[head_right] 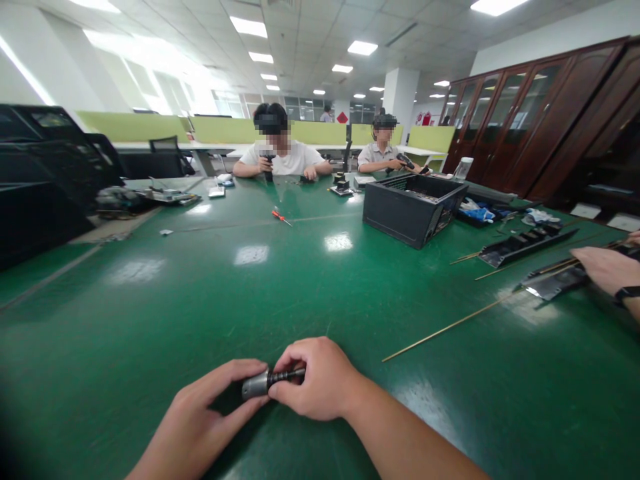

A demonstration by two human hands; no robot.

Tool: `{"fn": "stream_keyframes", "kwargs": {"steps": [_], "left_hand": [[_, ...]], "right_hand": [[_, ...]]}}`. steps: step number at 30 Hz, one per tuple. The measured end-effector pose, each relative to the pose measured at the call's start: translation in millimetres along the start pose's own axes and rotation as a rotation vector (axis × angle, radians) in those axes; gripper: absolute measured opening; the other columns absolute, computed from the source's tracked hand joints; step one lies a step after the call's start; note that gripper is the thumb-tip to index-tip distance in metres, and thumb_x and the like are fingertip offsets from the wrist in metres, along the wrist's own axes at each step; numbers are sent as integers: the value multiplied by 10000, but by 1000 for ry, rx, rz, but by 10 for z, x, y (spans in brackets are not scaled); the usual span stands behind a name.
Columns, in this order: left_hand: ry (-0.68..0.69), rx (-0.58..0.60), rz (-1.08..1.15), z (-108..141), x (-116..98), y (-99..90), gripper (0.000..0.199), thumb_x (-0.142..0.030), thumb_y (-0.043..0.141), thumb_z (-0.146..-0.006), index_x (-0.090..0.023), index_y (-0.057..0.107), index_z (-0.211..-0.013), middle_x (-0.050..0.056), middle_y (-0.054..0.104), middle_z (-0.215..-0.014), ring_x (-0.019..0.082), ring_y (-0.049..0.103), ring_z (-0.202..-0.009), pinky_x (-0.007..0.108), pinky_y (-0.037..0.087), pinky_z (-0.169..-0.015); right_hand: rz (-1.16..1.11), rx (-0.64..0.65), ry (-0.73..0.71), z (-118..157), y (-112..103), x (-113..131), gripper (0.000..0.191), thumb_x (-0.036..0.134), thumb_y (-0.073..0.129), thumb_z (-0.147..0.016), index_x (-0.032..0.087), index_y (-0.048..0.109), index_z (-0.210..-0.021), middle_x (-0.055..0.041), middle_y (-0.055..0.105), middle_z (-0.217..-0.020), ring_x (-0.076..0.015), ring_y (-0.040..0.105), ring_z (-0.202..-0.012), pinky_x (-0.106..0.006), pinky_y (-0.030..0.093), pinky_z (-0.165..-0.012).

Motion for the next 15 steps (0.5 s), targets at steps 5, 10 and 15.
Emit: {"fn": "stream_keyframes", "kwargs": {"steps": [5,10,15], "left_hand": [[4,-2,12,-2,-3,3,216,-283,750,-812,-296,713,-1025,-36,767,-953,142,743,-846,176,591,-790],[-8,-2,9,11,20,11,233,-264,748,-810,-318,705,-1033,-63,764,-962,123,738,-853,160,582,-796],[-4,3,9,22,20,23,238,-276,747,-816,-332,696,-1042,-76,760,-970,117,735,-861,159,581,-803]], "right_hand": [[9,19,8,2,29,-27,116,251,760,-740,192,738,-837,3,697,-769,-132,602,-665,-225,423,-598],[21,6,16,0,32,-49,98,259,744,-758,191,738,-828,8,694,-751,-130,610,-660,-222,420,-597],[14,-6,2,12,26,-35,84,242,743,-746,191,734,-813,14,688,-734,-122,605,-641,-211,412,-579]]}}
Point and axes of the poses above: each hand's wrist, its own z-axis away from the middle knuckle, its own y-axis out of the palm, x = y × z, the point moved 9 cm from there along -z, towards the middle knuckle
